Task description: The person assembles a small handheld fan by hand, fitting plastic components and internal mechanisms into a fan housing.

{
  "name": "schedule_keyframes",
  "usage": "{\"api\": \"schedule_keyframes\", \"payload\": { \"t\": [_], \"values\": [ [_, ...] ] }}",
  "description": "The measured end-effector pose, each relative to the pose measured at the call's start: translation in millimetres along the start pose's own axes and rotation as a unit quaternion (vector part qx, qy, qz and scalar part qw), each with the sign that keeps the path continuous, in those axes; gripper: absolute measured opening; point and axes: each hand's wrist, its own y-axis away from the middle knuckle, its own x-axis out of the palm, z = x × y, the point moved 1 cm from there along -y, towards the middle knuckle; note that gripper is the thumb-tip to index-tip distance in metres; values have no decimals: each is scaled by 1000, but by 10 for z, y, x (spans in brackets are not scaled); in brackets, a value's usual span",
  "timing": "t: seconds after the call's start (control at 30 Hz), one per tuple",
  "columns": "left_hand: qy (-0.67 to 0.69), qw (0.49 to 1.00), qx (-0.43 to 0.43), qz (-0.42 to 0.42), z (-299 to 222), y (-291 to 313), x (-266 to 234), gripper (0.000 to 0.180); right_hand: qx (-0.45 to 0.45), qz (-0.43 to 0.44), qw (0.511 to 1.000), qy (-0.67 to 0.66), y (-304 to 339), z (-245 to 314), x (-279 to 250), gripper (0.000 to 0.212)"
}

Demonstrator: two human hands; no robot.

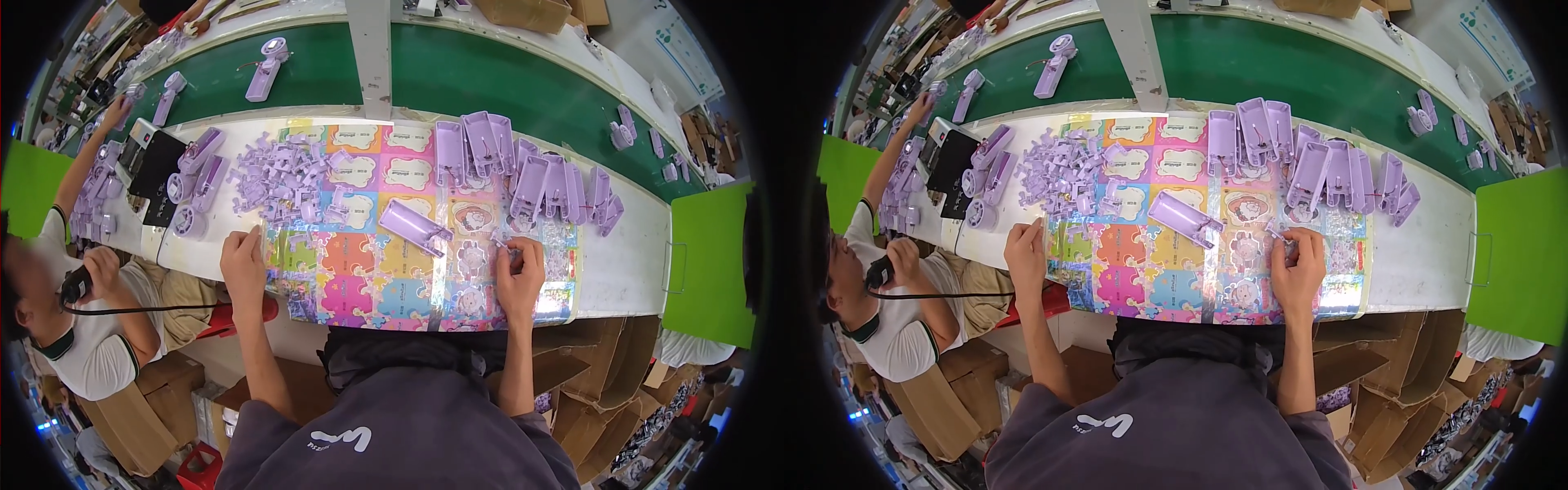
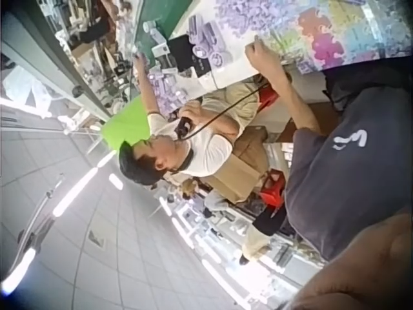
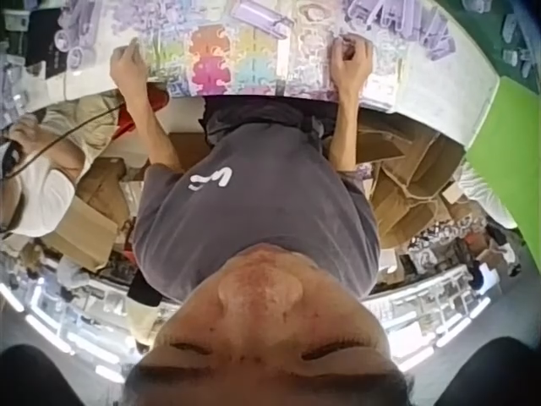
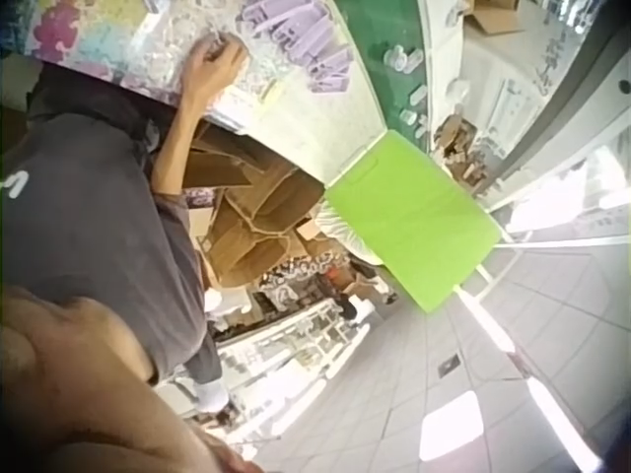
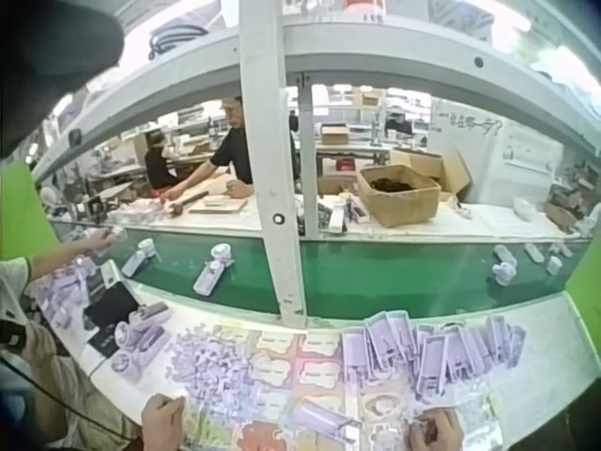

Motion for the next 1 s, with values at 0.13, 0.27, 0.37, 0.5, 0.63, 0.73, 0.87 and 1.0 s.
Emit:
{"api": "schedule_keyframes", "payload": {
  "t": [0.13, 0.27, 0.37, 0.5, 0.63, 0.73, 0.87, 1.0],
  "values": [
    [89, 995, -9, 31, 66, -82, -3, 11, -3, 0, 1000, 6, 3, -6, -8, 14],
    [90, 995, -6, 38, 69, -105, 24, 7, -5, -1, 1000, 7, 1, -8, -5, 14],
    [35, 998, 39, 37, 67, -131, 54, 6, -7, -2, 1000, 6, -5, -17, -21, 15],
    [113, 993, 18, 18, 165, -102, 75, 5, -8, -2, 1000, 1, 6, -17, -20, 15],
    [144, 987, -72, -23, 261, -23, -5, 7, 0, 1, 1000, -4, 8, -23, -15, 14],
    [114, 986, -120, -30, 253, 25, -26, 12, -7, -4, 1000, 0, 6, -23, -21, 14],
    [76, 985, -155, -22, 165, 45, 2, 15, -2, 1, 1000, 4, -2, -17, -17, 14],
    [-1, 978, -210, 9, 77, -11, 24, 14, -2, -1, 1000, -4, -15, 14, -18, 14]
  ]
}}
